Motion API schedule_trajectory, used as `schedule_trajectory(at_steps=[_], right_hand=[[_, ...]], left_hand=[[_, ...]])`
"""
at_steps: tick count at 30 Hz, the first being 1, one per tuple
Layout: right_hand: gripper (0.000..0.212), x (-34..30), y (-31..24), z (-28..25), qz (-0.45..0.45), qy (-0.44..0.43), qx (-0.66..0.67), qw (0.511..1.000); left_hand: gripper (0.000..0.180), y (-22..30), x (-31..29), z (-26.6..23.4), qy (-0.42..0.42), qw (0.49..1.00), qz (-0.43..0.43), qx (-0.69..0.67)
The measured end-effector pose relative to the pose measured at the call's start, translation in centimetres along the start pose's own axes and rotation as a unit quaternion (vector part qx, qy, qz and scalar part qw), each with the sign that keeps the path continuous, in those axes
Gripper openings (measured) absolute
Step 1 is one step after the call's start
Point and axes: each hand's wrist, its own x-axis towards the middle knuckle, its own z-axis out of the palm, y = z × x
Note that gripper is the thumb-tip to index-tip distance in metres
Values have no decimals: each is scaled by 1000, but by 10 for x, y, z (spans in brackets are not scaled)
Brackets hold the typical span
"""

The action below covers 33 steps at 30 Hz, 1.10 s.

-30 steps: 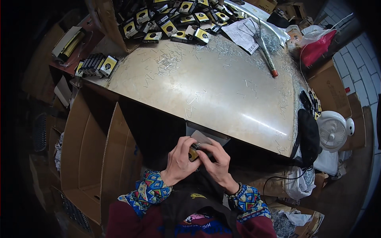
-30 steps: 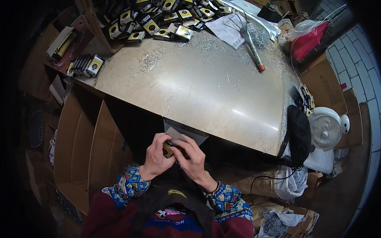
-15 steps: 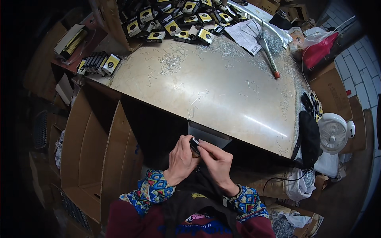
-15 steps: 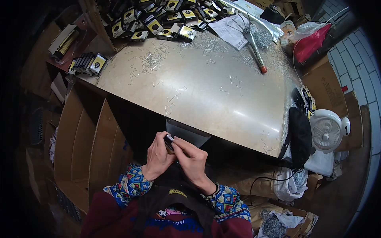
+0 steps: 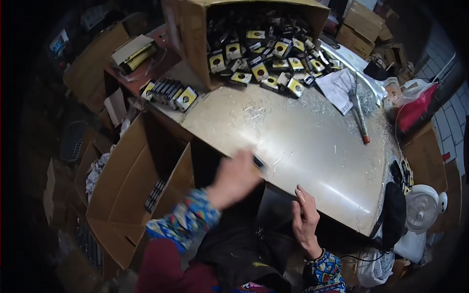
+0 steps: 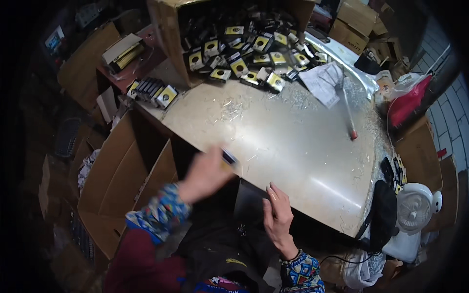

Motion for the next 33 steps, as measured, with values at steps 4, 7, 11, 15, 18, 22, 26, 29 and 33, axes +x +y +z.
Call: schedule_trajectory(at_steps=[4, 7, 11, 15, 18, 22, 26, 29, 33], right_hand=[[38, 48, 26, 17, -73, -77, -100, 989], [47, 127, 54, 73, -170, -106, -223, 954], [43, 224, 92, 100, -187, -94, -330, 920], [43, 252, 147, 45, -114, -108, -415, 896], [46, 233, 174, -10, -20, -147, -345, 927], [48, 176, 162, -58, -14, -206, -348, 915], [41, 130, 156, -79, 76, -130, -368, 917], [38, 96, 154, -97, 2, -119, -255, 960], [41, 76, 154, -112, -11, -22, -178, 984]], left_hand=[[80, -88, 64, -65, 239, 916, 26, 321], [62, -77, 126, -51, 191, 933, 162, 257], [53, -25, 215, -10, 143, 929, 253, 228], [59, 14, 290, 26, 51, 903, 316, 287], [65, 34, 330, 37, -53, 897, 282, 335], [52, 39, 341, 31, -60, 933, 258, 243], [44, 43, 305, 22, 39, 926, 376, -7], [43, 47, 233, 27, -52, 901, 424, -76], [49, 7, 158, 14, -122, 888, 444, 5]])
